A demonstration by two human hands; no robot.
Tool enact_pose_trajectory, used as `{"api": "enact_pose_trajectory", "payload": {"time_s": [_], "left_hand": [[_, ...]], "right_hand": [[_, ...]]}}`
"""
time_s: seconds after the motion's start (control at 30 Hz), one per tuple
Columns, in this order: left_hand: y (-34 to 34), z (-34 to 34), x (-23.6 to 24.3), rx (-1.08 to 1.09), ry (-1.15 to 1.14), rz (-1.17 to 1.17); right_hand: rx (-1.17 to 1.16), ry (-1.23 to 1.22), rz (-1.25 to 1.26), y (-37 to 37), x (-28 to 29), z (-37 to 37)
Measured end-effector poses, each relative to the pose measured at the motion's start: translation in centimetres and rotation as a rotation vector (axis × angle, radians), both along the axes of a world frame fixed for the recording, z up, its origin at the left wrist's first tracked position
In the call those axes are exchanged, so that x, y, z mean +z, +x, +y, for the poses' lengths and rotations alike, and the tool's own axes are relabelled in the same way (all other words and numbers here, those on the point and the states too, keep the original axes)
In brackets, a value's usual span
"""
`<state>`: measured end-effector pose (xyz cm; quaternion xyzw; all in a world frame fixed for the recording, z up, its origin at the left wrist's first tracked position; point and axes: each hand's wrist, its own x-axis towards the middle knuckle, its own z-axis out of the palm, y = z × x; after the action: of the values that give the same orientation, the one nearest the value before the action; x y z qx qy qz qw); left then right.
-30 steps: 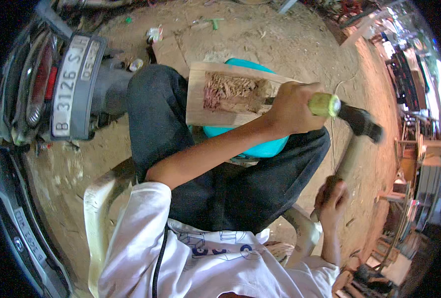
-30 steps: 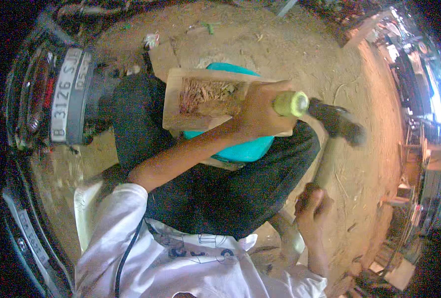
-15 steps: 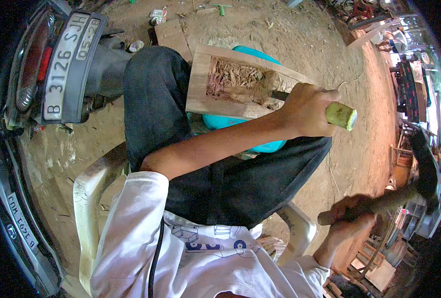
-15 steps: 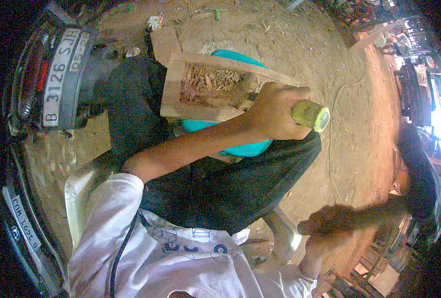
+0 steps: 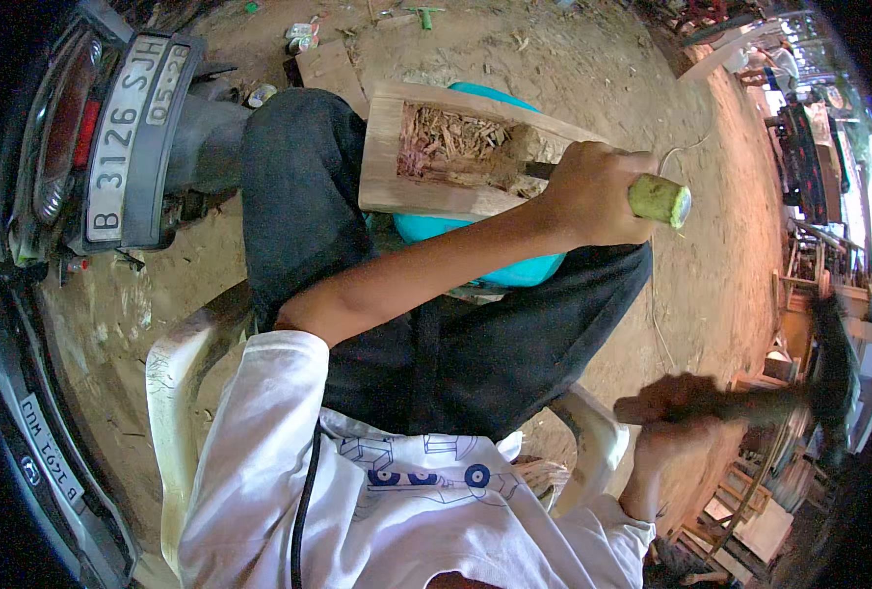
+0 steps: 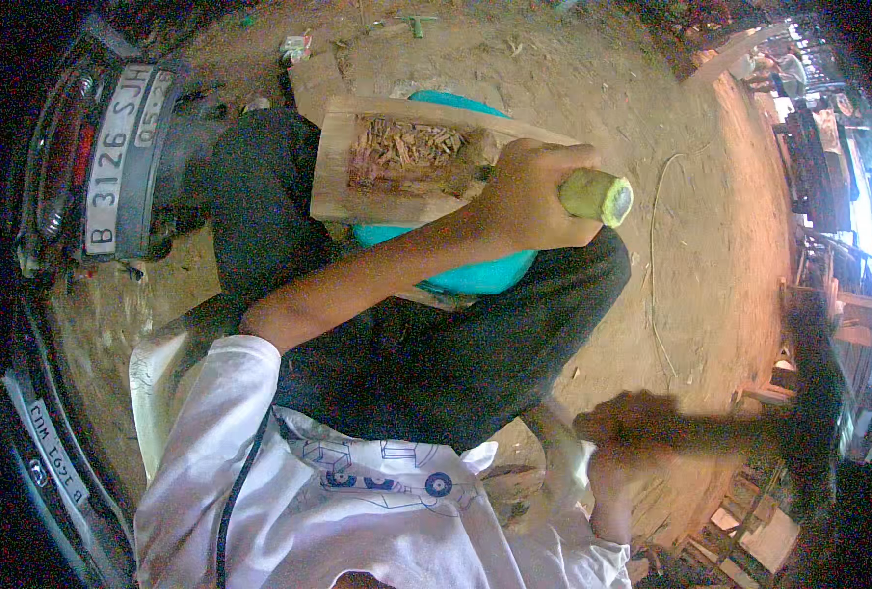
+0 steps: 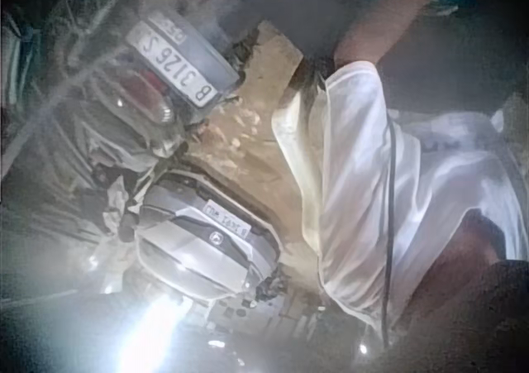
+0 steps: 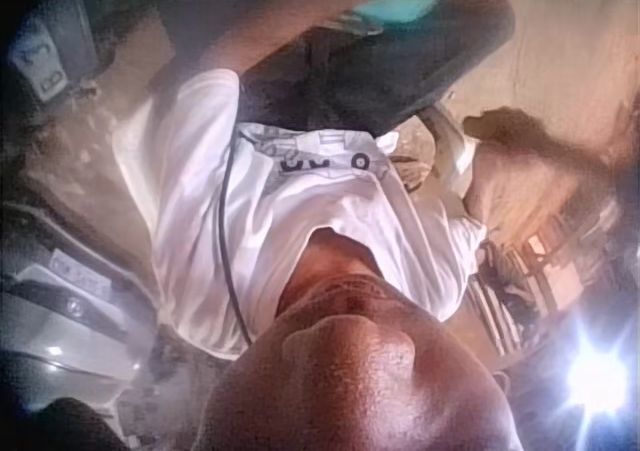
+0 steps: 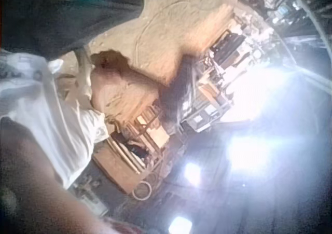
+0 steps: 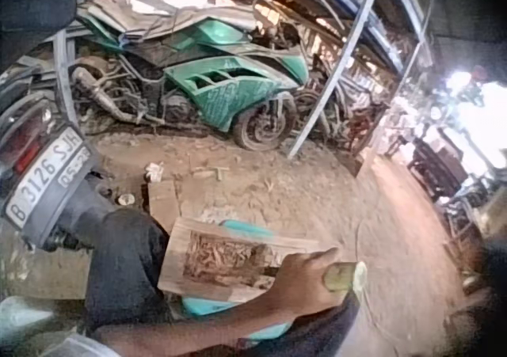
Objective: The person carves a rectangular wooden block resting on their lap using a chisel and hammer. They repeatedly position the chisel and strike it to remove wood shavings, occasionally pausing to clear debris from the carved area.
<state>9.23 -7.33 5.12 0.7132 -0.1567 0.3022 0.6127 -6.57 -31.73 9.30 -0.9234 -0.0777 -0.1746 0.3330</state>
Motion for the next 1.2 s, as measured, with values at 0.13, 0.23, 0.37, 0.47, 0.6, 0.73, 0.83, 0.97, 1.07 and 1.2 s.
{"api": "enact_pose_trajectory", "payload": {"time_s": [0.13, 0.23, 0.37, 0.47, 0.6, 0.73, 0.83, 0.97, 1.07, 1.2], "left_hand": [[0.4, 0.0, -1.2, 0.026, 0.034, -0.024], [0.6, -0.2, -1.1, 0.014, 0.015, -0.051], [0.3, -0.3, -0.8, 0.025, 0.096, -0.012], [0.2, 0.0, -0.9, -0.007, 0.069, -0.003], [0.1, -0.1, -0.6, 0.008, 0.018, -0.049], [0.3, 0.0, -0.4, 0.031, 0.084, 0.008], [0.5, 0.1, -0.4, -0.006, 0.029, -0.022], [0.6, -0.1, -0.3, 0.019, 0.061, -0.039], [0.6, -0.2, -0.8, -0.01, 0.108, 0.02], [0.6, 0.1, -0.5, 0.015, 0.094, -0.009]], "right_hand": [[0.012, 0.305, 0.235, 1.6, 2.4, 4.2], [0.228, 0.879, 0.181, 1.8, 2.2, 1.5], [0.1, 0.596, 0.283, 0.7, 0.7, 3.3], [-0.036, 0.413, 0.221, 1.7, 2.4, 4.2], [0.058, 0.935, -0.058, 3.1, 1.5, 2.7], [0.009, 0.309, 0.091, 1.9, -0.3, 3.1], [-0.075, 0.556, 0.109, 1.6, 3.0, 4.5], [0.102, 0.729, -0.006, 2.0, 1.8, 3.2], [-0.017, 0.282, 0.177, 1.2, 0.9, 3.3], [0.032, 0.698, 0.087, 1.7, 3.1, 2.3]]}}
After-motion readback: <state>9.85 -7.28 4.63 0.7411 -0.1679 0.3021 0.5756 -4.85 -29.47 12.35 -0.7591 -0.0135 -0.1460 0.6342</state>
